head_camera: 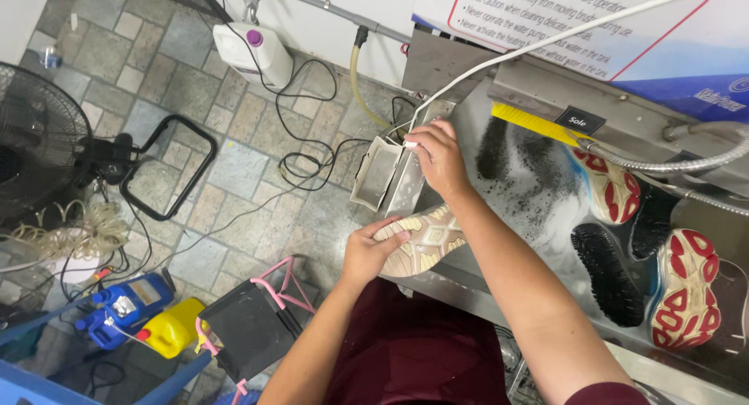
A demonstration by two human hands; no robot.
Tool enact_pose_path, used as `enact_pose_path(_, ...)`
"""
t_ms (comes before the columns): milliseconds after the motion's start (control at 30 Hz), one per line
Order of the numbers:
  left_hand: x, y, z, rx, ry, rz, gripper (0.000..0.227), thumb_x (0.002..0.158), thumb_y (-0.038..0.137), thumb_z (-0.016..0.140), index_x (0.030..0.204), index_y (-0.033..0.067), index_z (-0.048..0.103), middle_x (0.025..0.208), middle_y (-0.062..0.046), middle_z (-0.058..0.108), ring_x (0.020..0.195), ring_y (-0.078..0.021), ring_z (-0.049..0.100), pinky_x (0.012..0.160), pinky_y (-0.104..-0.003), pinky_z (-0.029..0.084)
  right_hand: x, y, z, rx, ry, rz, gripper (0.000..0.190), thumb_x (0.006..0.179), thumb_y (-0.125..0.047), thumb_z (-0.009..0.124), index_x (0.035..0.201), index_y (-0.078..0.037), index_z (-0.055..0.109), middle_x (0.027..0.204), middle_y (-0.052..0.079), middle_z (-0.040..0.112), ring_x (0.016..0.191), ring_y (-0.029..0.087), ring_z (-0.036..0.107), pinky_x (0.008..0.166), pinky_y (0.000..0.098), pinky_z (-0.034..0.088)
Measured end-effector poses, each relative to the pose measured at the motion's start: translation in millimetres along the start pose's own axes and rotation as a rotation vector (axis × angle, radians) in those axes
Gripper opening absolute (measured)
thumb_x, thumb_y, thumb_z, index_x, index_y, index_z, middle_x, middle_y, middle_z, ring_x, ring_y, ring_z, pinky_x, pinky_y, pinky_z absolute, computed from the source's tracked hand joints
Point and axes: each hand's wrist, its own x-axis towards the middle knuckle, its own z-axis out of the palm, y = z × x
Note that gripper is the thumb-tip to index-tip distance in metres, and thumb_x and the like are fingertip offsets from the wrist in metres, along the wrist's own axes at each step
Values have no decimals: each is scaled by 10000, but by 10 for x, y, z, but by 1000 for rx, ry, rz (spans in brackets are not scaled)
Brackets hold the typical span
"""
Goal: The person scrubs a white sneaker with a white sponge, focusing on the upper and sole. They rinse the shoe using a handheld spray nozzle from a multifunctional shoe washing machine, then place it in a sink. The person repeats the scrubbing and rinsing process on the sole of the shoe.
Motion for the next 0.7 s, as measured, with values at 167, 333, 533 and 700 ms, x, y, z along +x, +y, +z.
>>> enact_pose_path(167,-42,31,15,86,41,18,445,801,247,859,1195,59,769,956,-47,807,819,-62,700,773,-248,576,-32,-103,-68,-226,-56,-131,232,798,80,690,983,-52,740,994,59,733,948,310,605,927,464,479)
enact_pose_path(333,-45,47,-6,113,33,36,440,810,270,849,1201,84,772,957,-30,805,832,-62,699,791,-248,572,-1,79,-47,51,-85,-49,220,886,85,679,1078,-20,696,1042,110,695,980,299,646,883,381,529)
enact_pose_path(533,-68,12,13,106,64,57,449,801,277,857,1201,90,774,967,-32,806,840,-71,696,798,-250,566,3,329,7,443,-203,242,130,960,-12,735,1088,-8,707,1029,29,668,869,78,625,775,226,509)
enact_pose_path(700,-84,-4,32,133,98,90,441,791,269,868,1187,97,780,979,-30,804,872,-75,704,815,-257,561,59,288,-62,512,-180,210,130,1004,8,718,1133,3,735,1057,29,633,876,87,593,771,224,496)
